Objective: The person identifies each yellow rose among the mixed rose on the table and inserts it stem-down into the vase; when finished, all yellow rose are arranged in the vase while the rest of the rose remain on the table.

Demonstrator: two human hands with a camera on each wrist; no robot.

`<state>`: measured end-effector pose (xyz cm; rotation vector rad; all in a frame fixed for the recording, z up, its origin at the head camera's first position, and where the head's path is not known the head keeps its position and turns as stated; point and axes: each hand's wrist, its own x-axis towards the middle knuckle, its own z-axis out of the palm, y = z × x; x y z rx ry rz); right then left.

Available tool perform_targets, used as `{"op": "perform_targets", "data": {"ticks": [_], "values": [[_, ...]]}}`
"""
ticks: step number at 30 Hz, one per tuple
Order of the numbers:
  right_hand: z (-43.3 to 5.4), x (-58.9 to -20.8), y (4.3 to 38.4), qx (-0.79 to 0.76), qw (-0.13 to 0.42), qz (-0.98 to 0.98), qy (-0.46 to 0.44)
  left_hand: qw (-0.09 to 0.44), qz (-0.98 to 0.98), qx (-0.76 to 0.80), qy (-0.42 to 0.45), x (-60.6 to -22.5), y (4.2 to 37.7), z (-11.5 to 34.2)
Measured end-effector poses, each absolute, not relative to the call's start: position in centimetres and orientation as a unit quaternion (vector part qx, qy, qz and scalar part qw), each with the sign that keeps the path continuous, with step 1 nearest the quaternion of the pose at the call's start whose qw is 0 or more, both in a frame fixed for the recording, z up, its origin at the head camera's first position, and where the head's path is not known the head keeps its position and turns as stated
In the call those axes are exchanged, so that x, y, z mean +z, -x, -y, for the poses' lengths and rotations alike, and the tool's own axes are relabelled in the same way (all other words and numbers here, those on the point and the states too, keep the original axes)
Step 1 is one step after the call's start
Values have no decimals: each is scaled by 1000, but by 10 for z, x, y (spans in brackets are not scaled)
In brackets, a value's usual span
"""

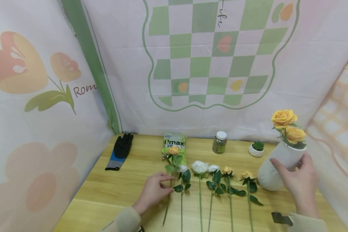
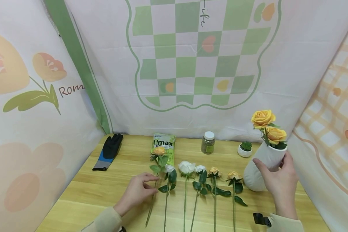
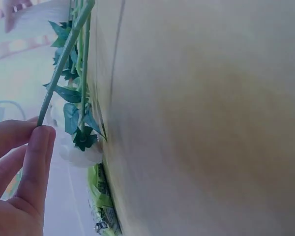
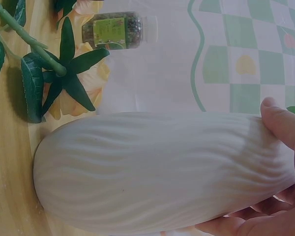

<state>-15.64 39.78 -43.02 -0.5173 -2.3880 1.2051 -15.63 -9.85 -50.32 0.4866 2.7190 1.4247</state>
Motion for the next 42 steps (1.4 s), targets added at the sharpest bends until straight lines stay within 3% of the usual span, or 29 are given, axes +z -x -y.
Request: {"op": "perform_targets", "data": {"ticks": [23, 42], "values": [[-398, -430, 156, 438, 200, 857, 182, -82, -831, 495, -240, -435, 200, 52], [-399, -430, 155, 446, 201, 854, 178, -244, -684, 504, -467, -346, 242, -83]]}}
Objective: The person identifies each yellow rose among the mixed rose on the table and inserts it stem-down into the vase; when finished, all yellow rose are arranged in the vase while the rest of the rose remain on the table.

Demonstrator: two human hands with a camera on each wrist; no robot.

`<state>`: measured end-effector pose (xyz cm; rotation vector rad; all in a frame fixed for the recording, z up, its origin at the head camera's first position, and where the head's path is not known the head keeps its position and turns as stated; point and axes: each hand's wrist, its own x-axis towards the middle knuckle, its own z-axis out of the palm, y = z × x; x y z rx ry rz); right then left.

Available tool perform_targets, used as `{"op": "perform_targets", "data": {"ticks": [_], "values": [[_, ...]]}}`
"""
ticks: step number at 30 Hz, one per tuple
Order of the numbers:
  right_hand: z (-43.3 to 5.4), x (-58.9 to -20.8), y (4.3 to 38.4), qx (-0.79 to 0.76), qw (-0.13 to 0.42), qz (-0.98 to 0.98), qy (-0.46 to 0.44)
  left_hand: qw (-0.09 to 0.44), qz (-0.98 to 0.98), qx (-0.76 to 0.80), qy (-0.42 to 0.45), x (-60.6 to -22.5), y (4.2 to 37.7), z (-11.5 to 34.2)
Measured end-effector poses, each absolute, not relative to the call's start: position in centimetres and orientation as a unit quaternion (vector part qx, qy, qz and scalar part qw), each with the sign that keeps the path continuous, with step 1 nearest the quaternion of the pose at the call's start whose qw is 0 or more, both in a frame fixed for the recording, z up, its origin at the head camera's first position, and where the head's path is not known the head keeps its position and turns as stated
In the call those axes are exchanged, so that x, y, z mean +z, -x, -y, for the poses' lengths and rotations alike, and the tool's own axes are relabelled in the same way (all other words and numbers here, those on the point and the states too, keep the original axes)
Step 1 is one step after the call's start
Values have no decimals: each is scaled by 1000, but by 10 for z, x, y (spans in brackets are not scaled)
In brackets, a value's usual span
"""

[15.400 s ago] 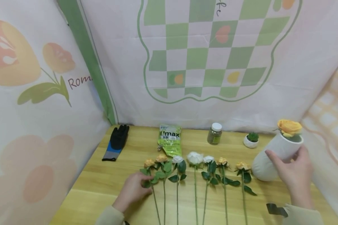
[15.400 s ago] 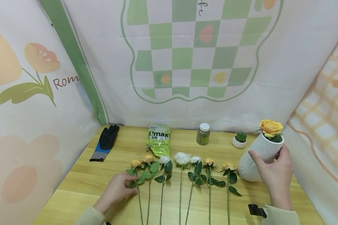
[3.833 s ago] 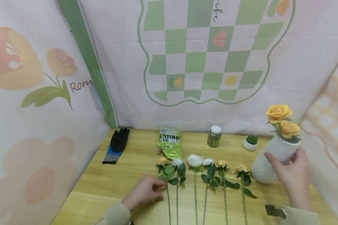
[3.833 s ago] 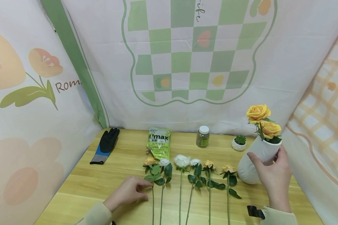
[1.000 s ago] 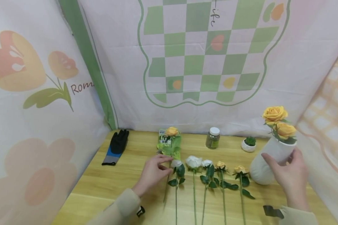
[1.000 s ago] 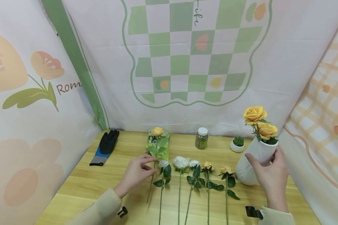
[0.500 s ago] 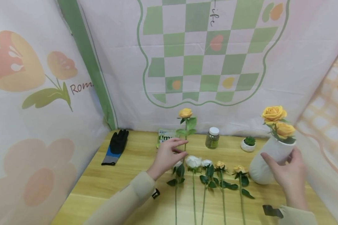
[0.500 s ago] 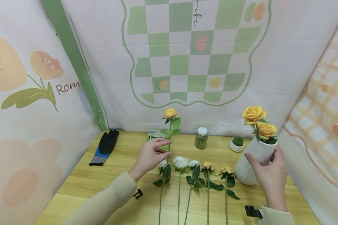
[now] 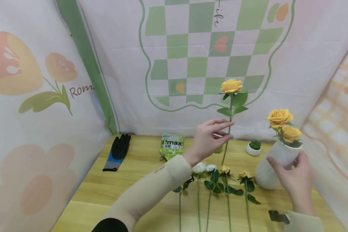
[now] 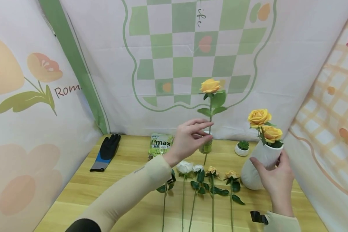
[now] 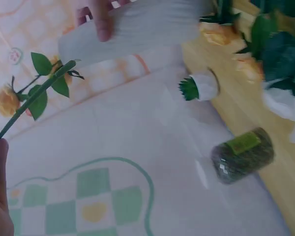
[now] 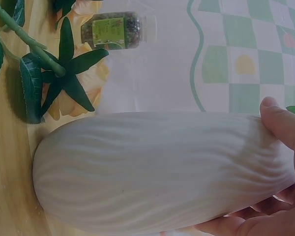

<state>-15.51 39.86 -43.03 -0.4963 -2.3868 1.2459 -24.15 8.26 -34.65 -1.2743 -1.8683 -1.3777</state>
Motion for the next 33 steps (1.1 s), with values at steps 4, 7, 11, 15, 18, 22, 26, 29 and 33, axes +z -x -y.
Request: {"op": "perform_targets", "data": {"ticks": [4, 7, 11, 15, 18, 22, 26, 29, 33], "values": [[-400, -431, 153, 444, 204, 854, 178, 270, 648, -508, 499, -323, 242, -112], [-399, -431, 153, 442, 204, 855, 179, 287, 630, -510, 511, -308, 240, -132], [-398, -430, 154, 439, 207, 856, 177, 304, 613, -515, 516, -293, 239, -155], [-397, -430, 156, 439, 219, 854, 173, 320, 594, -527, 517, -283, 238, -176], [-396, -431, 156, 436, 230, 853, 170, 335, 581, -533, 516, -276, 237, -191], [-394, -432, 156, 431, 235, 855, 167, 353, 577, -528, 514, -271, 236, -206], [-396, -434, 155, 432, 228, 855, 172, 370, 571, -519, 518, -270, 237, -220], [-398, -434, 154, 432, 222, 857, 174, 386, 571, -506, 519, -270, 237, -229], [-399, -433, 152, 427, 221, 860, 170, 414, 584, -475, 512, -273, 239, -238]]}}
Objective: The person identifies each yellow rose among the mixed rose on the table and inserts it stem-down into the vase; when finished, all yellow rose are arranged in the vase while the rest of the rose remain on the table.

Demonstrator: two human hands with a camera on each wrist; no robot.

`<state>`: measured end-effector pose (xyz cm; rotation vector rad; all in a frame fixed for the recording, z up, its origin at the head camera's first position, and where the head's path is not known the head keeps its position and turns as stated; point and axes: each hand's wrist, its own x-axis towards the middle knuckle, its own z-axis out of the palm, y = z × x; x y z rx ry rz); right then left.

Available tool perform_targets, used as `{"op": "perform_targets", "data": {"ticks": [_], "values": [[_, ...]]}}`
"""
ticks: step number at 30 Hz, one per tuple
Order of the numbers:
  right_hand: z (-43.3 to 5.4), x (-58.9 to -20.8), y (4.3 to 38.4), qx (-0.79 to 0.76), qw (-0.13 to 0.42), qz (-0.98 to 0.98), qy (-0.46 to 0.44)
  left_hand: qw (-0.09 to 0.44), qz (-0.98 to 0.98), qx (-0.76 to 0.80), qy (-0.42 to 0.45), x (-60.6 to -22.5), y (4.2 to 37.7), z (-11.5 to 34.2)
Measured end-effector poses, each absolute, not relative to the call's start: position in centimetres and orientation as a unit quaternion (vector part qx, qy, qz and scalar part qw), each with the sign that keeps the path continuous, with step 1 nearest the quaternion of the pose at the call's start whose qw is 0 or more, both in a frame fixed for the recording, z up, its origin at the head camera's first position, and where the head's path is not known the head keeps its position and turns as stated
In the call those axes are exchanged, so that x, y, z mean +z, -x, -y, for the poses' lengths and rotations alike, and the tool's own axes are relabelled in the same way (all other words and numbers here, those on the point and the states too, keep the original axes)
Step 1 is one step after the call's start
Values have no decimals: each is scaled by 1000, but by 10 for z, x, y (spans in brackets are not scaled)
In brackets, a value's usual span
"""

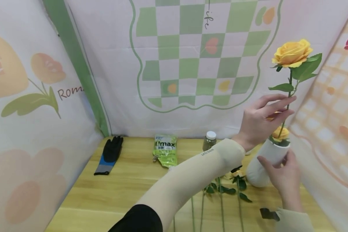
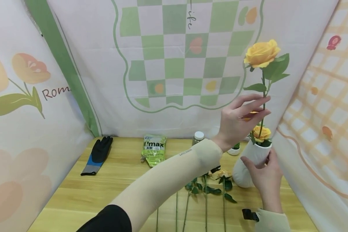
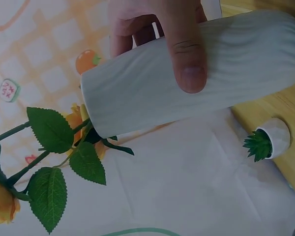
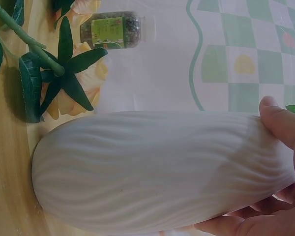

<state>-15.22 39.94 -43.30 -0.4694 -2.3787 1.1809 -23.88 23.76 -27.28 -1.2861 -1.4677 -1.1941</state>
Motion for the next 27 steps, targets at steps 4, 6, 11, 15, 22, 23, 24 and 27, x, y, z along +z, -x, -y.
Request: {"op": "perform_targets", "data": {"ticks": [4, 6, 11, 15, 22, 23, 24, 27], "values": [[-397, -433, 151, 423, 226, 862, 166, 452, 604, -429, 496, -278, 245, -240], [-397, -433, 151, 423, 228, 862, 165, 464, 609, -413, 493, -281, 247, -241], [-397, -432, 151, 424, 229, 861, 163, 466, 614, -393, 501, -287, 251, -241], [-397, -433, 151, 426, 227, 860, 165, 457, 621, -383, 508, -294, 252, -241], [-398, -433, 151, 420, 233, 861, 168, 436, 619, -416, 504, -304, 250, -244], [-398, -433, 151, 421, 235, 860, 166, 426, 616, -434, 501, -304, 250, -245], [-397, -433, 151, 421, 238, 860, 164, 415, 612, -454, 497, -305, 250, -246], [-396, -432, 151, 418, 244, 860, 160, 386, 600, -507, 484, -308, 249, -250]]}}
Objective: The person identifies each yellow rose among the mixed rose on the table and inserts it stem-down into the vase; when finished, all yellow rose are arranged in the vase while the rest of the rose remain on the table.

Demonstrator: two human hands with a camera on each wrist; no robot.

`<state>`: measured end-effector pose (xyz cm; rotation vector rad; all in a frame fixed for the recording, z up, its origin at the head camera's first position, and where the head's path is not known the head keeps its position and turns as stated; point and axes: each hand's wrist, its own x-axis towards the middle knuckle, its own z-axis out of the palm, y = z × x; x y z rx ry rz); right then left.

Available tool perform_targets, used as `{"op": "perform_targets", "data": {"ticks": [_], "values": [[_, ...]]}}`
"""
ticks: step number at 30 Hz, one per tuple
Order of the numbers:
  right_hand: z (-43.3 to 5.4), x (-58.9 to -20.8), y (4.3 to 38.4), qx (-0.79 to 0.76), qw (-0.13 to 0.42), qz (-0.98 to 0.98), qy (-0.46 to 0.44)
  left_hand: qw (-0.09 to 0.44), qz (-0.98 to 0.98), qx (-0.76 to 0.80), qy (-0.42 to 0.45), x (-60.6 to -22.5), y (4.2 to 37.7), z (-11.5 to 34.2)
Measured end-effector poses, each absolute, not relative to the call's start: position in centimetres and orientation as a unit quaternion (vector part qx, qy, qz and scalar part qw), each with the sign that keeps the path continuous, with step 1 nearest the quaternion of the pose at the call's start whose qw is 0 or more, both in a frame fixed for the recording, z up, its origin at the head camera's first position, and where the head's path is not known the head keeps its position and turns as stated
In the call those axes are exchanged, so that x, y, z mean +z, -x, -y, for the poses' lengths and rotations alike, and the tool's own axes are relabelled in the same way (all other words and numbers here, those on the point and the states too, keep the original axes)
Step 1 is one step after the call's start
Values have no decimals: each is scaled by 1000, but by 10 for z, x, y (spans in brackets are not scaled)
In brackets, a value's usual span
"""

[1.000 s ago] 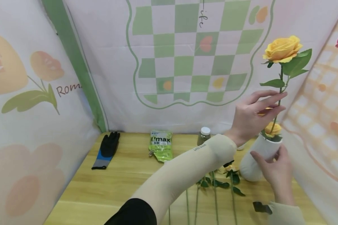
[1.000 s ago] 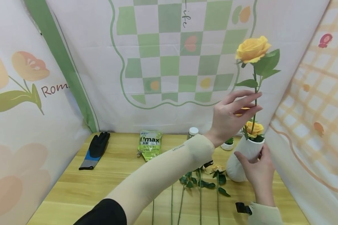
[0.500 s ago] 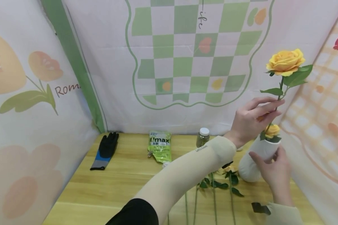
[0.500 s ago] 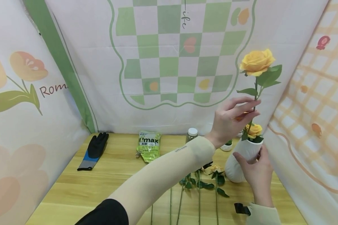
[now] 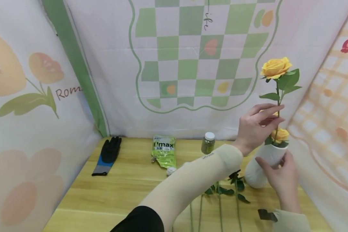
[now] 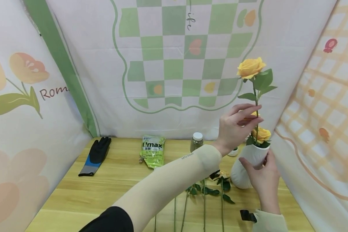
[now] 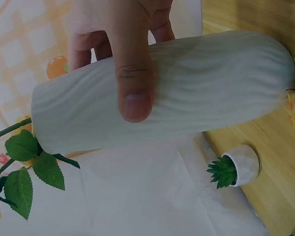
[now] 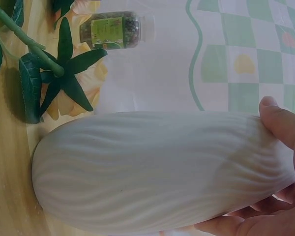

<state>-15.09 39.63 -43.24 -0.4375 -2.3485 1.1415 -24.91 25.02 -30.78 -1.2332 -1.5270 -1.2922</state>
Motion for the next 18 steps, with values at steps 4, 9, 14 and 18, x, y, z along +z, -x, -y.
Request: {"op": "perform_targets", "data": {"ticks": [4, 9, 14, 18], "values": [[-396, -432, 150, 409, 253, 862, 162, 367, 597, -523, 485, -315, 248, -254], [-396, -433, 151, 410, 256, 860, 163, 348, 596, -527, 496, -328, 248, -255], [-396, -433, 152, 422, 254, 855, 160, 327, 597, -538, 498, -339, 248, -255], [-397, -433, 152, 425, 248, 856, 159, 311, 603, -538, 500, -347, 247, -255]]}}
